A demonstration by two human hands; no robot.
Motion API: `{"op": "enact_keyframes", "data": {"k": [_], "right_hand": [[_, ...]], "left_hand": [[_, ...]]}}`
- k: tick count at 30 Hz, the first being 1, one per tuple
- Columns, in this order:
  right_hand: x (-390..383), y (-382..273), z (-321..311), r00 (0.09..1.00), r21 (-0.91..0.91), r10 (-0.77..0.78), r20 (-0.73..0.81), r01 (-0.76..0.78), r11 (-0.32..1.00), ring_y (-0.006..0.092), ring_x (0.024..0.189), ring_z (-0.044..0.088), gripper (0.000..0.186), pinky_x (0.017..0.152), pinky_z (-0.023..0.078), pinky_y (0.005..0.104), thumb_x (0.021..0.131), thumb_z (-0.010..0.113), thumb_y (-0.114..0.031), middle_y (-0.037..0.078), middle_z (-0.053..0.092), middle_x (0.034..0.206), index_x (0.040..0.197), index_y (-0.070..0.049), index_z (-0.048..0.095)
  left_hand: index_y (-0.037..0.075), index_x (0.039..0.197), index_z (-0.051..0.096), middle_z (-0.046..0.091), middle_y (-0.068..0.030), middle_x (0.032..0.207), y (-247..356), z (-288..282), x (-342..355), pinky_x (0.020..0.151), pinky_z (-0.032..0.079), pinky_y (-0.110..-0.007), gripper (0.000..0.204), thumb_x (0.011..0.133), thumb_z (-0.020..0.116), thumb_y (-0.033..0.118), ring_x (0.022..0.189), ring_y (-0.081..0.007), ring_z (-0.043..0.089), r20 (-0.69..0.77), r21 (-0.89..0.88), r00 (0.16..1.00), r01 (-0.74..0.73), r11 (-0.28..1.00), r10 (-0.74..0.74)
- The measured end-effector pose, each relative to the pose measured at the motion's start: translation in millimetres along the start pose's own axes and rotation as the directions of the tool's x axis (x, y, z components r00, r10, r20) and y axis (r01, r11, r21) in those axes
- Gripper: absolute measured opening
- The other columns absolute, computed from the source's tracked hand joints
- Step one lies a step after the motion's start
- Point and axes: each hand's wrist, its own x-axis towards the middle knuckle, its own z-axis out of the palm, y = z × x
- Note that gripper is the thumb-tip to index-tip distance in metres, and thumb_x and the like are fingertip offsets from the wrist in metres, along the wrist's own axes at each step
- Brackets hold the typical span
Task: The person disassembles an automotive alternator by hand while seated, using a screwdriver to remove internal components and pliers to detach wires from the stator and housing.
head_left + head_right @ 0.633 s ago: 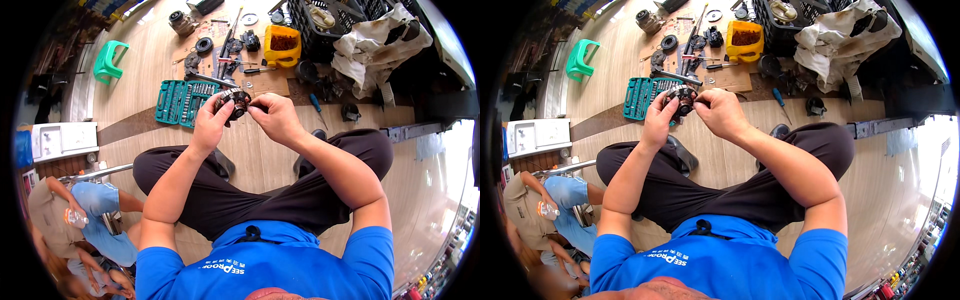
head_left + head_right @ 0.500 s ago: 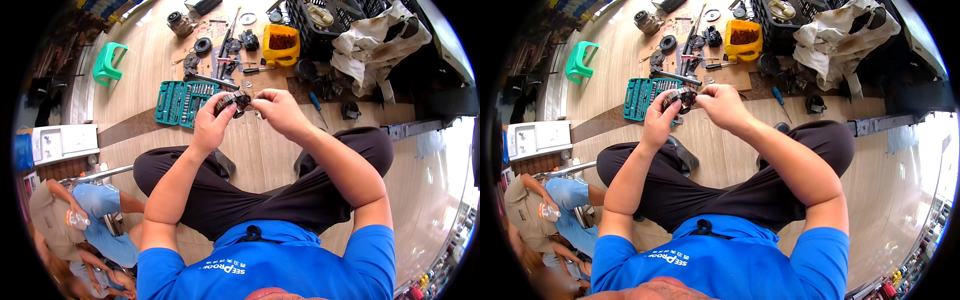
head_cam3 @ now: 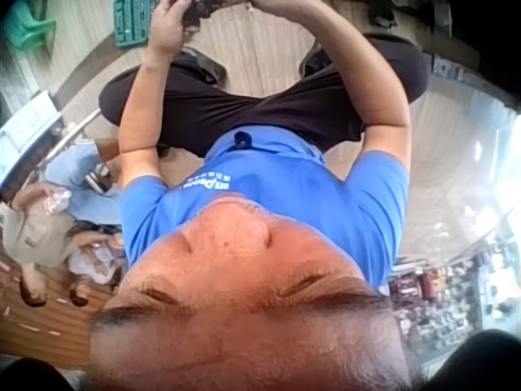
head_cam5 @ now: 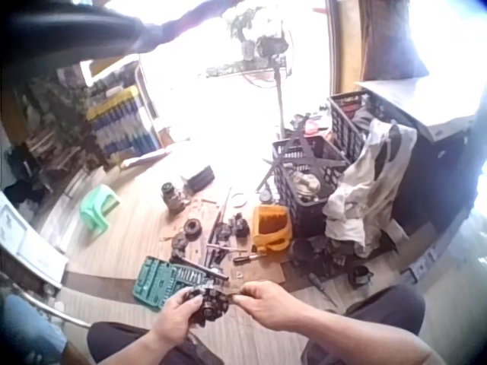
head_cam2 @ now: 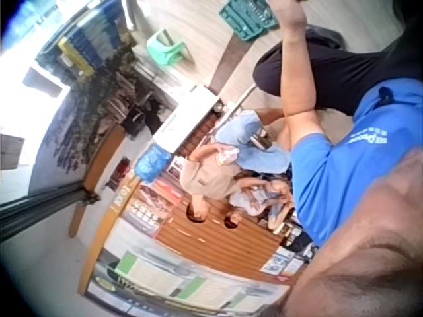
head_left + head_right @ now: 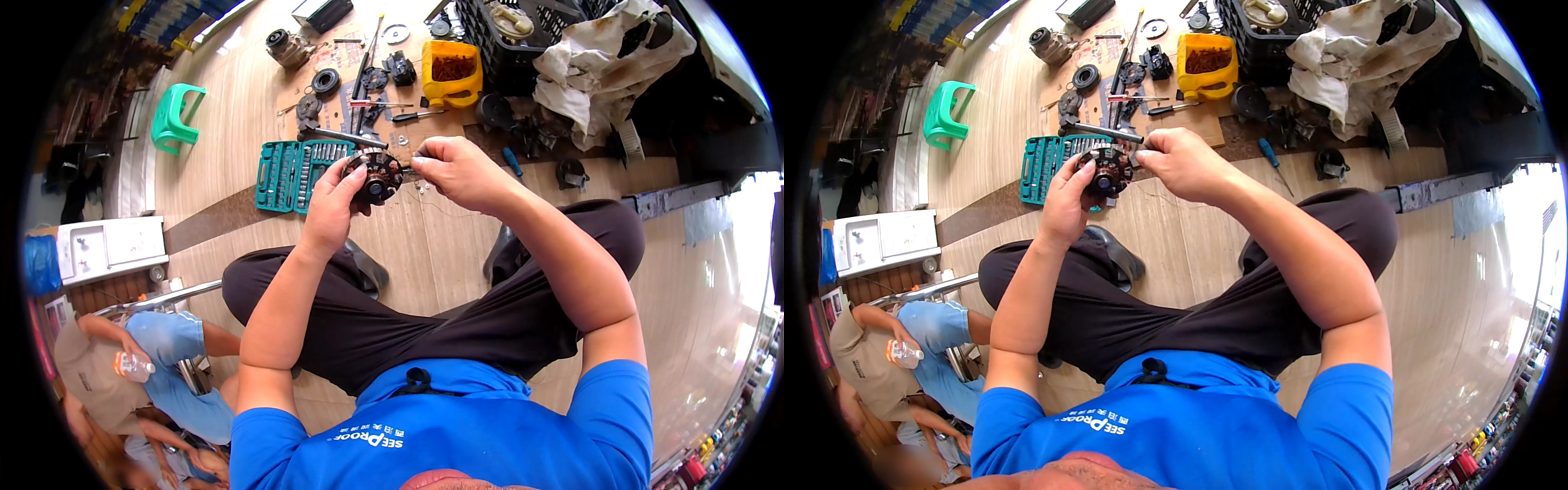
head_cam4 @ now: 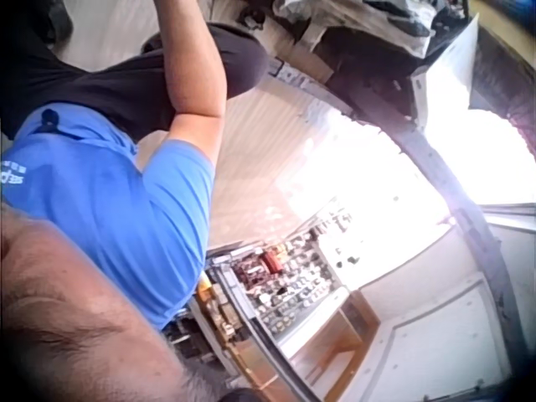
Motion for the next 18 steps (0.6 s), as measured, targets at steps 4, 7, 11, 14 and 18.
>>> {"op": "enact_keyframes", "data": {"k": [4, 7, 11, 14, 18], "right_hand": [[3.8, 1.6, -1.5, 0.989, -0.125, -0.123, -0.084, 0.112, 0.986, 0.0109, 0.063, 0.052, 0.025, 0.058, 0.042, 0.0298, 0.097, 0.057, -0.02, 0.002, 0.056, 0.069, 0.089, 0.002, 0.062], [8.5, 7.7, -2.9, 0.969, -0.237, -0.191, -0.157, 0.15, 0.96, 0.0304, 0.077, 0.059, 0.026, 0.07, 0.046, 0.0405, 0.094, 0.056, -0.021, 0.018, 0.061, 0.08, 0.09, 0.004, 0.062], [18.7, 21.3, -11.6, 0.943, -0.384, -0.255, -0.214, 0.159, 0.909, 0.0424, 0.09, 0.061, 0.026, 0.079, 0.048, 0.0475, 0.093, 0.056, -0.021, 0.026, 0.064, 0.09, 0.087, 0.004, 0.061], [20.0, 21.9, -13.5, 0.955, -0.483, -0.235, -0.183, 0.121, 0.867, 0.0427, 0.092, 0.061, 0.025, 0.081, 0.048, 0.0475, 0.092, 0.057, -0.021, 0.026, 0.064, 0.091, 0.087, 0.003, 0.059], [15.7, 28.6, -5.7, 0.88, -0.593, -0.398, -0.259, 0.181, 0.785, 0.0429, 0.09, 0.061, 0.025, 0.083, 0.048, 0.0486, 0.091, 0.06, -0.02, 0.024, 0.065, 0.094, 0.102, 0.002, 0.058]], "left_hand": [[0.003, 0.12, 0.057, 0.068, -0.0037, 0.097, -2.2, -2.0, 0.8, 0.059, 0.049, -0.024, 0.027, 0.099, 0.053, 0.02, 0.075, -0.0093, 0.063, 0.038, 0.035, 0.999, 0.011, 0.999, -0.013], [0.003, 0.121, 0.056, 0.068, -0.0046, 0.098, 1.4, -1.4, -1.2, 0.06, 0.05, -0.025, 0.027, 0.099, 0.052, 0.019, 0.077, -0.0109, 0.065, 0.076, -0.025, 0.997, 0.033, 0.999, -0.031], [0.002, 0.123, 0.054, 0.068, -0.0106, 0.108, 6.1, -10.5, 0.6, 0.062, 0.051, -0.029, 0.031, 0.101, 0.042, 0.022, 0.091, -0.0199, 0.068, 0.133, -0.173, 0.991, 0.024, 0.985, -0.001], [0.003, 0.122, 0.055, 0.068, -0.0114, 0.106, 10.1, -13.4, 3.4, 0.063, 0.052, -0.031, 0.034, 0.103, 0.04, 0.026, 0.086, -0.0231, 0.068, 0.127, -0.312, 0.992, 0.023, 0.95, 0.017], [0.004, 0.122, 0.057, 0.069, -0.0115, 0.106, 8.0, -23.1, 6.3, 0.065, 0.052, -0.034, 0.037, 0.104, 0.037, 0.031, 0.082, -0.0261, 0.068, 0.09, -0.418, 0.996, 0.019, 0.908, 0.021]]}}
